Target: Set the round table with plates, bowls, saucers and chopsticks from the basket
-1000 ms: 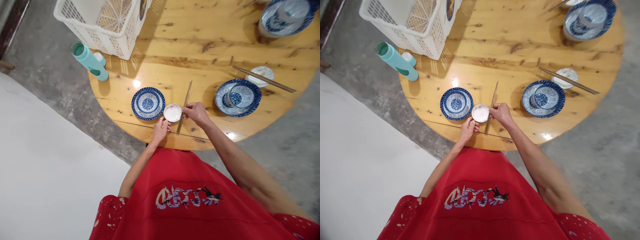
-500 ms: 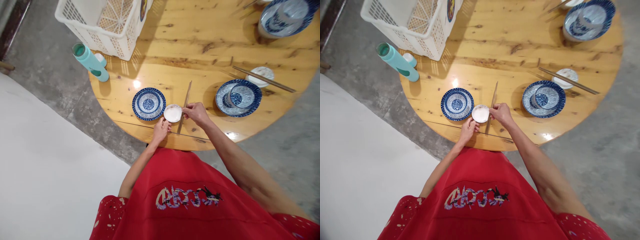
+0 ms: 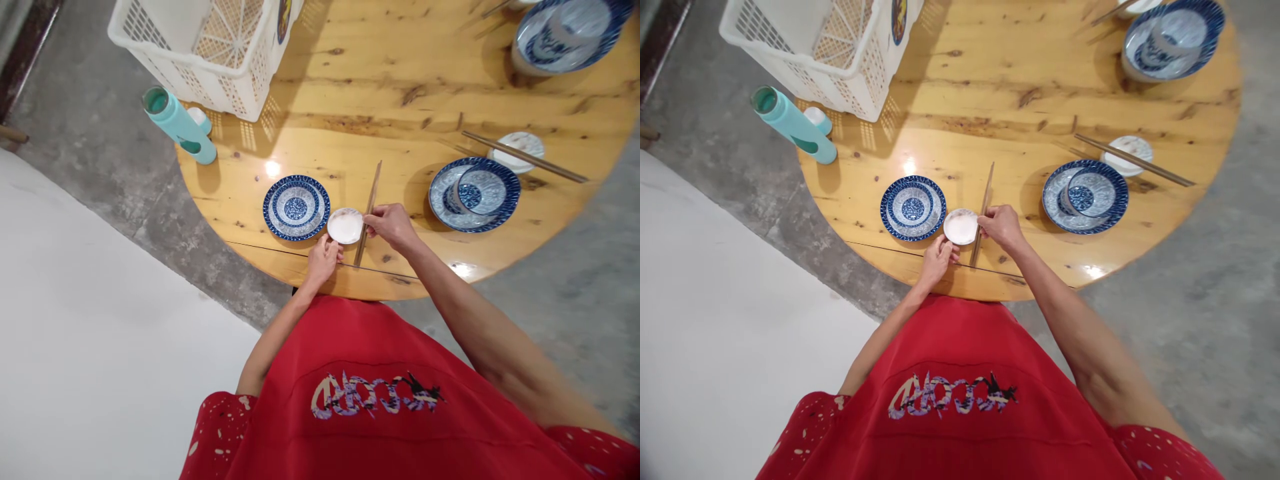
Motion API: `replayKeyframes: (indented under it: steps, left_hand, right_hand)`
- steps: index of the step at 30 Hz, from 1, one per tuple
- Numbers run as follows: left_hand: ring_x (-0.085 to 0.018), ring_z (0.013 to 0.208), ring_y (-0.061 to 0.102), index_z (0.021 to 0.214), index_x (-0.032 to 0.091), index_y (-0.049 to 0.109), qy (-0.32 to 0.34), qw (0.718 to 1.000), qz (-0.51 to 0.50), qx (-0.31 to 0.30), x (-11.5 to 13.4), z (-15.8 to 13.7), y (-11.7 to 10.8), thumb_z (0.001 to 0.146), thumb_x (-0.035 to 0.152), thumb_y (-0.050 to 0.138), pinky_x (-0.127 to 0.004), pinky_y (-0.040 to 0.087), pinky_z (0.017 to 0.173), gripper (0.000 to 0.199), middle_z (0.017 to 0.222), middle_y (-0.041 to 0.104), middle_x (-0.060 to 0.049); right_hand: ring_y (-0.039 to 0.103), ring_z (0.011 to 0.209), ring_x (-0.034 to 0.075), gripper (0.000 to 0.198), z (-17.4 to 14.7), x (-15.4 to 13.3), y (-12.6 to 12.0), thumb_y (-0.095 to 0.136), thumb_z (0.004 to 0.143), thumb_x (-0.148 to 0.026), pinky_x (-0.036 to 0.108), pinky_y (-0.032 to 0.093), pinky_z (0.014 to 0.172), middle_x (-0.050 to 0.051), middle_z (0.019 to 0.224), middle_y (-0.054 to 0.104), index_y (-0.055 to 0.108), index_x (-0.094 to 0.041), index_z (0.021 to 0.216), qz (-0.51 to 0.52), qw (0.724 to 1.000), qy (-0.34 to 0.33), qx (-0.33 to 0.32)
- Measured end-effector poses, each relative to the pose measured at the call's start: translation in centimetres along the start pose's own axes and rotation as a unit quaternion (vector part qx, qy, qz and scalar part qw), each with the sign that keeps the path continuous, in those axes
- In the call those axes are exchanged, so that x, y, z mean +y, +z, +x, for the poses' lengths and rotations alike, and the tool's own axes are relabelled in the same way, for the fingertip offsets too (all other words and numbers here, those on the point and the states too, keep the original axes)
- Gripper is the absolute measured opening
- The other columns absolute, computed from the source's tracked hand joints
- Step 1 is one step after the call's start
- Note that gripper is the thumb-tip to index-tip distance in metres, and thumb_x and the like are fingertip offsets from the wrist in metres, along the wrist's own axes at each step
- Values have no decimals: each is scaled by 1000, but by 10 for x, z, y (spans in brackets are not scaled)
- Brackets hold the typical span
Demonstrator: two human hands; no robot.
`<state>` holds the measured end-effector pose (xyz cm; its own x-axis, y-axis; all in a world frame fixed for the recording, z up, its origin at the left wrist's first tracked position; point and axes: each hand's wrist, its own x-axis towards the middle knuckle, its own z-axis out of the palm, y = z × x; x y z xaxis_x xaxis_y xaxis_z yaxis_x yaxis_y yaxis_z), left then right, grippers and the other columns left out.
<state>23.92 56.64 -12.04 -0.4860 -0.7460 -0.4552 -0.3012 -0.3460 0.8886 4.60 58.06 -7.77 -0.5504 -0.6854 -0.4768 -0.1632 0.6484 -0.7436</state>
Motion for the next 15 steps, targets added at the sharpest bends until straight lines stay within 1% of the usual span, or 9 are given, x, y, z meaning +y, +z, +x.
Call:
replayKeyframes:
  steps: [6,9,11,13,15]
  left_hand:
    - [-12,66,67,120,15,59,1,1000,-1,0,1,1,0,100,32,49,-22,54,66,28,92,74,-7]
    - [-12,66,66,120,15,60,-7,1000,-6,9,1,1,-1,100,32,50,-22,53,65,27,89,73,-6]
    - [-12,66,66,120,15,60,-17,1000,-5,21,2,-1,-3,100,31,50,-23,52,65,27,87,71,-5]
    - [-13,66,66,114,16,61,-18,999,8,26,5,-7,-7,100,31,49,-24,52,66,24,84,70,-4]
    - [-14,70,66,102,17,63,7,999,45,8,10,-16,-11,100,32,48,-24,51,69,21,82,69,-3]
  right_hand:
    - [57,46,14,19,1,1,1,63,72,-11,21,46,45,1,49,59,57,-18,55,7,1000,-1,0]
    - [56,46,14,15,-1,-1,-1,63,73,-12,21,47,46,0,49,59,61,-17,59,22,1000,7,13]
    - [55,45,13,12,-6,-5,-2,64,74,-13,22,48,46,-1,50,59,64,-17,63,51,998,7,27]
    - [53,44,12,12,-12,-11,-2,67,75,-16,22,48,46,-1,50,58,65,-17,63,93,995,1,25]
    - [52,44,11,16,-20,-19,0,72,75,-21,21,48,46,-1,51,58,64,-17,62,138,990,-4,-7]
